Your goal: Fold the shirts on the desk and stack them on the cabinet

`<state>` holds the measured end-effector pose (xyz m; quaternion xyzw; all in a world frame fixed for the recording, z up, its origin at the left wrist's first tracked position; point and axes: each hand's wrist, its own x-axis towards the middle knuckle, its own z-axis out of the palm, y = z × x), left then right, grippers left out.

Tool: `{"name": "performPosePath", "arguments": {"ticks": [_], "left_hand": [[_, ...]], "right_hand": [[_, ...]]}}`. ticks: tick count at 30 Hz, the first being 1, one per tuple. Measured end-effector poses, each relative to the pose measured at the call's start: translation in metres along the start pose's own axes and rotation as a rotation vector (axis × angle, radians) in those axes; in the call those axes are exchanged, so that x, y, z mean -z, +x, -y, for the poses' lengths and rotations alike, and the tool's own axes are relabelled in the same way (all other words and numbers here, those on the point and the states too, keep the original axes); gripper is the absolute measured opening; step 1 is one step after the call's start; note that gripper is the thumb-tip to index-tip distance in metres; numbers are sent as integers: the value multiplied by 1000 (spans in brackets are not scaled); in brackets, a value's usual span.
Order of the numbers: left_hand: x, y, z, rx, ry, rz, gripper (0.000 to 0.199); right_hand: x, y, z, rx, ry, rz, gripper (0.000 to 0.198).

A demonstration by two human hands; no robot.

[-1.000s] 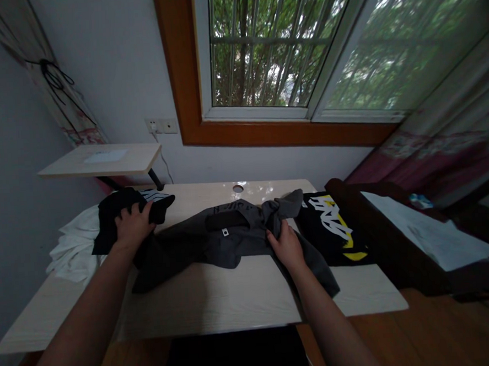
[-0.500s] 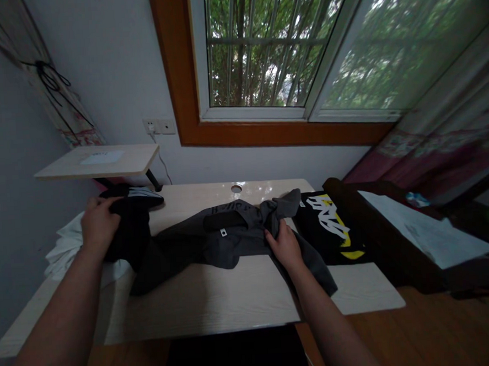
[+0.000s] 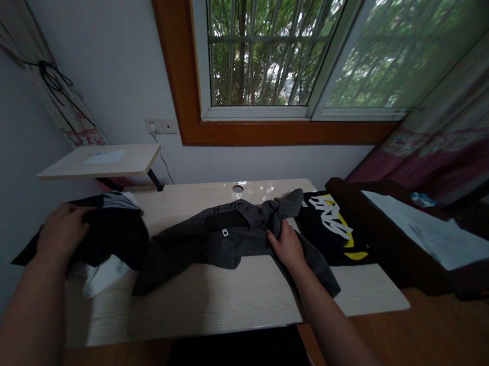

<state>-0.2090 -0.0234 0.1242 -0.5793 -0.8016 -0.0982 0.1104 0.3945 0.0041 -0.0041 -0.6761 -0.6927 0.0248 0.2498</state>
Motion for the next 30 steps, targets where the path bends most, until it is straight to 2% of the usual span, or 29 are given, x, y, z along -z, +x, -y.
{"name": "performPosePath", "arguments": {"ticks": [1, 4, 7, 11, 13, 16, 18, 20, 22, 24, 30], "left_hand": [[-8, 0, -4, -41, 46, 98, 39], [-21, -6, -23, -93, 132, 150, 46], [-17, -16, -45, -105, 134, 103, 46], [-5, -30, -76, -154, 104, -27, 44], [-6, -36, -96, -203, 19, -69, 43], [-20, -46, -131, -373, -256, 23, 39], [-36, -54, -154, -514, -405, 99, 45], [-52, -63, -174, -563, -480, 157, 54], [-67, -71, -191, -570, -524, 217, 66], [-80, -78, -202, -559, -549, 266, 68], [-103, -86, -207, -480, -662, 247, 45]], "right_hand": [[0, 0, 0, 1, 3, -2, 51], [0, 0, 0, -4, 11, -5, 50], [-1, 0, -1, -6, 12, -4, 51], [-2, 0, -2, -7, 20, 2, 53], [-2, 0, -1, -12, 20, 5, 53], [-1, 0, 0, -20, 16, 5, 51], [0, -1, 1, -19, 17, 0, 51], [-1, -1, 1, -16, 18, -9, 50], [-1, -1, 0, -17, 18, -14, 49], [-1, 0, 0, -24, 19, -11, 49], [-1, 0, 1, -23, 14, -9, 48]]}}
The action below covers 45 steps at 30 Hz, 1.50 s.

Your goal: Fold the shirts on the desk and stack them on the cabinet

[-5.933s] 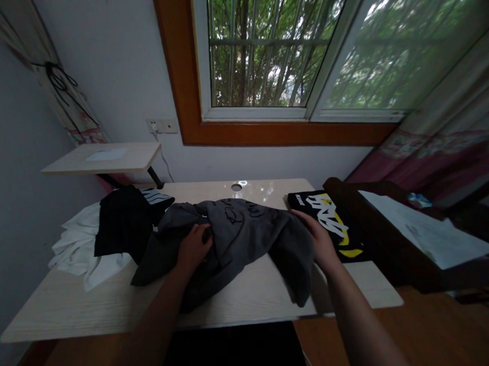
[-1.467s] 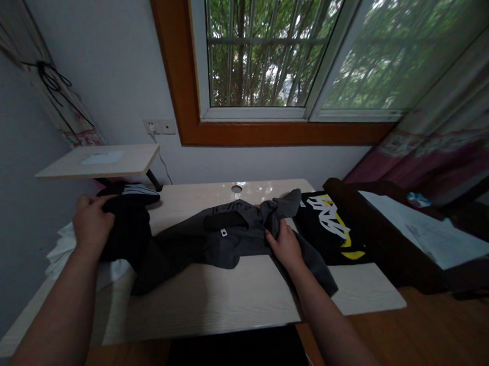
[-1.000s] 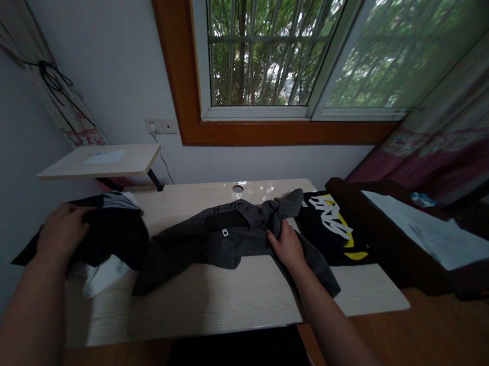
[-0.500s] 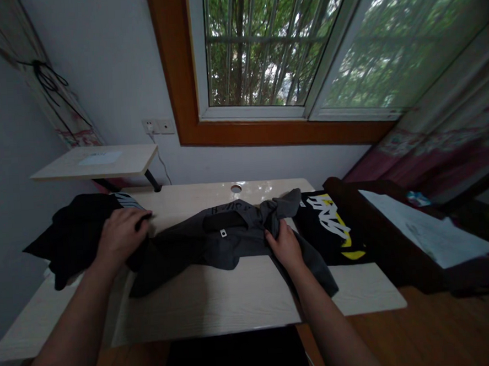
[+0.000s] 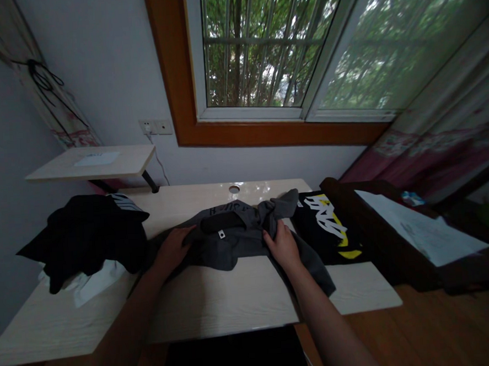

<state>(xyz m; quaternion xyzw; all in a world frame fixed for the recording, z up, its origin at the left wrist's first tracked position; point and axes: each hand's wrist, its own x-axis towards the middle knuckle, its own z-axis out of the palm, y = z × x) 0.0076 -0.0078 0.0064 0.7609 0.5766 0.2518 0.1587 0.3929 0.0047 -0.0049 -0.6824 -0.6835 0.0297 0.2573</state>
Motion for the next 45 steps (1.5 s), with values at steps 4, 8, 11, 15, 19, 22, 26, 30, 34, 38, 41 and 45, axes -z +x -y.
{"name": "performPosePath", "arguments": {"ticks": [4, 8, 11, 15, 19, 22, 26, 30, 34, 38, 41, 45], "left_hand": [[3, -4, 1, 58, -67, 10, 42], [5, -10, -6, 60, -131, 75, 38], [3, -14, -16, 25, -174, 123, 34], [0, -17, -33, -17, -213, 181, 30], [-7, -18, -59, -66, -238, 247, 28], [-16, -22, -85, -125, -213, 272, 31], [-18, -25, -115, -227, -243, 310, 39], [-4, -16, -115, -207, -308, 363, 33], [8, 1, -88, -110, -287, 195, 34], [2, 23, -55, -134, -152, -36, 35], [-11, 44, -40, -198, -25, -68, 55], [-32, 68, -38, -309, 61, -40, 70]], "right_hand": [[-1, 1, 1, 20, -38, -7, 44], [-4, 10, 3, 55, -67, 15, 40], [-9, 22, 7, 80, -73, 48, 43], [-17, 45, 19, 113, -69, 106, 47], [-26, 70, 36, 188, -71, 159, 45], [-33, 86, 49, 287, -97, 199, 44], [-36, 94, 58, 381, -135, 222, 43], [-32, 82, 56, 380, -126, 166, 44], [-17, 48, 46, 356, 12, -3, 50], [6, 0, 36, 309, 170, -97, 34], [20, -37, 35, 348, 251, -4, 27], [26, -71, 47, 428, 226, 136, 54]]}}
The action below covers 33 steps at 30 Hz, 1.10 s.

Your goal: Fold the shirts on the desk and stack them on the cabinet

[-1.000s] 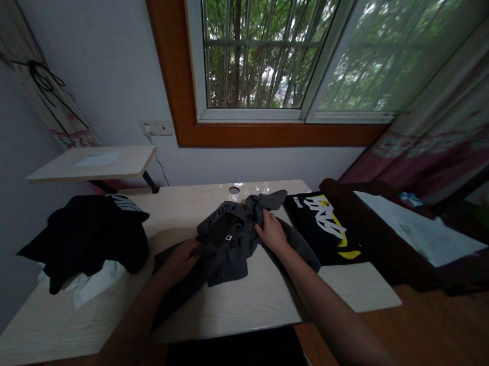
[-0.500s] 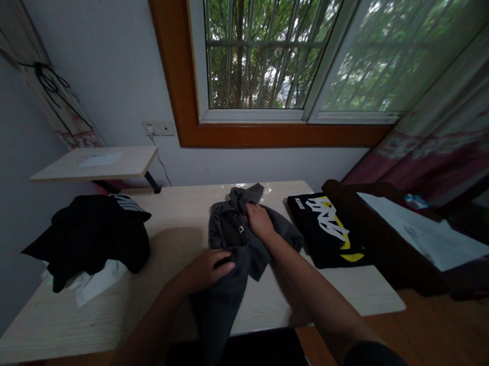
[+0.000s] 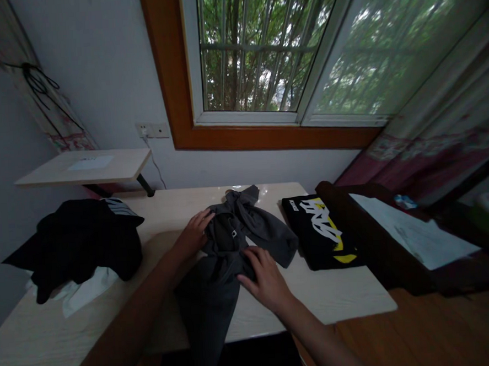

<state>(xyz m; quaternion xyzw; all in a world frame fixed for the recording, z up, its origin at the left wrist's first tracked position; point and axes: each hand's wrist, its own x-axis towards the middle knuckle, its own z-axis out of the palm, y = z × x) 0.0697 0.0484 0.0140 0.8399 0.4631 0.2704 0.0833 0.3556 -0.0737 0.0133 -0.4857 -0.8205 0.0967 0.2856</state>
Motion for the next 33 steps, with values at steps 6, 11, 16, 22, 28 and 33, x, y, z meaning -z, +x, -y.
{"name": "performPosePath", "arguments": {"ticks": [6, 11, 16, 22, 28, 33], "left_hand": [[-1, 15, -2, -99, 105, 115, 38], [18, 4, -17, -35, 241, 176, 31], [31, -21, -40, 41, 336, 259, 24], [25, -60, -95, 66, 238, 433, 13], [30, -76, -138, -18, -42, 440, 13], [62, -74, -104, 12, -147, 172, 33]], "right_hand": [[-7, 4, 18, -55, -171, 46, 62], [0, 28, 4, -89, -231, 109, 45], [8, 55, -28, -72, -243, 151, 39], [12, 89, -61, -42, -229, 218, 46], [8, 100, -77, -36, -142, 151, 51], [15, 90, -79, -48, 53, -28, 39]]}}
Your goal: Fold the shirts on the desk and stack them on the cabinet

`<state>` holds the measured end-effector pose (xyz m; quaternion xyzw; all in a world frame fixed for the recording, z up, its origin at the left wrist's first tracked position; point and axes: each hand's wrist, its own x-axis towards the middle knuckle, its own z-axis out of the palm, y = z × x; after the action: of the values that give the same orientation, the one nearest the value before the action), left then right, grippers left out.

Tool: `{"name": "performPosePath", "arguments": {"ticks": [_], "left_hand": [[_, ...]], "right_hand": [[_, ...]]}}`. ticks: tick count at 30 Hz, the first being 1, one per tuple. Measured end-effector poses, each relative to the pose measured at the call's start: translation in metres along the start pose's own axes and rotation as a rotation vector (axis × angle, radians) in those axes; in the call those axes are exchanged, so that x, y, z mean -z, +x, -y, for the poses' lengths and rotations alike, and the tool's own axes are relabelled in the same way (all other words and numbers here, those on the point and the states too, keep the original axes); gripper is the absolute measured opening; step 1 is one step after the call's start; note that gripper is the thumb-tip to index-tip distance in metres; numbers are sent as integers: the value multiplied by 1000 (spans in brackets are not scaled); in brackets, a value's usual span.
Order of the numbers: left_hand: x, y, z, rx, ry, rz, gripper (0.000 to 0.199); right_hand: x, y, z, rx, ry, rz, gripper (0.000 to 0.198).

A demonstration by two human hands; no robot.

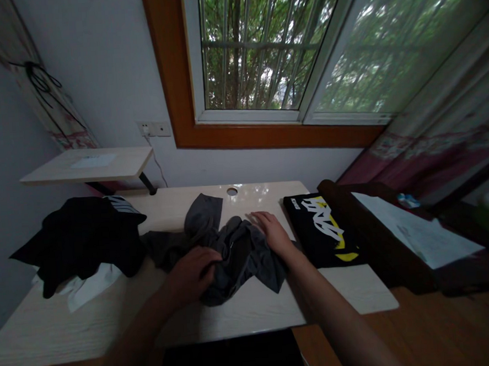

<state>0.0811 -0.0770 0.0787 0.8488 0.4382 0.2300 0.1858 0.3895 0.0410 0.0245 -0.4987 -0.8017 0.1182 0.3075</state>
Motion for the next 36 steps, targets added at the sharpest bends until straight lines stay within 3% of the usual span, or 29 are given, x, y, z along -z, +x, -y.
{"name": "performPosePath", "arguments": {"ticks": [3, 6, 10, 12, 17, 19, 22, 30, 33, 36], "left_hand": [[17, -5, 39, 36, 147, -106, 56], [22, -9, 72, 78, 245, -42, 71], [16, -6, 91, 120, 234, 109, 74], [14, -2, 91, 151, 246, 136, 71], [11, 1, 81, 178, 247, 142, 67], [10, -3, 75, 188, 210, 135, 65], [11, -14, 62, 226, 153, 158, 58], [30, -37, 22, 285, -19, 373, 46], [27, -36, 20, 242, 13, 319, 45], [21, -25, 26, 184, 136, 154, 42]], "right_hand": [[11, -16, 4, -10, 150, -15, 34], [20, -38, 9, -23, 306, 79, 39], [17, -64, 12, -65, 411, 185, 73], [13, -69, 11, -118, 408, 160, 72], [9, -63, 5, -145, 338, 138, 26], [12, -59, 0, -131, 326, 126, 19], [16, -55, -11, -147, 328, 50, 22], [21, -58, -36, -343, 405, -135, 31], [19, -60, -38, -371, 415, -153, 32], [14, -61, -40, -371, 407, -157, 31]]}}
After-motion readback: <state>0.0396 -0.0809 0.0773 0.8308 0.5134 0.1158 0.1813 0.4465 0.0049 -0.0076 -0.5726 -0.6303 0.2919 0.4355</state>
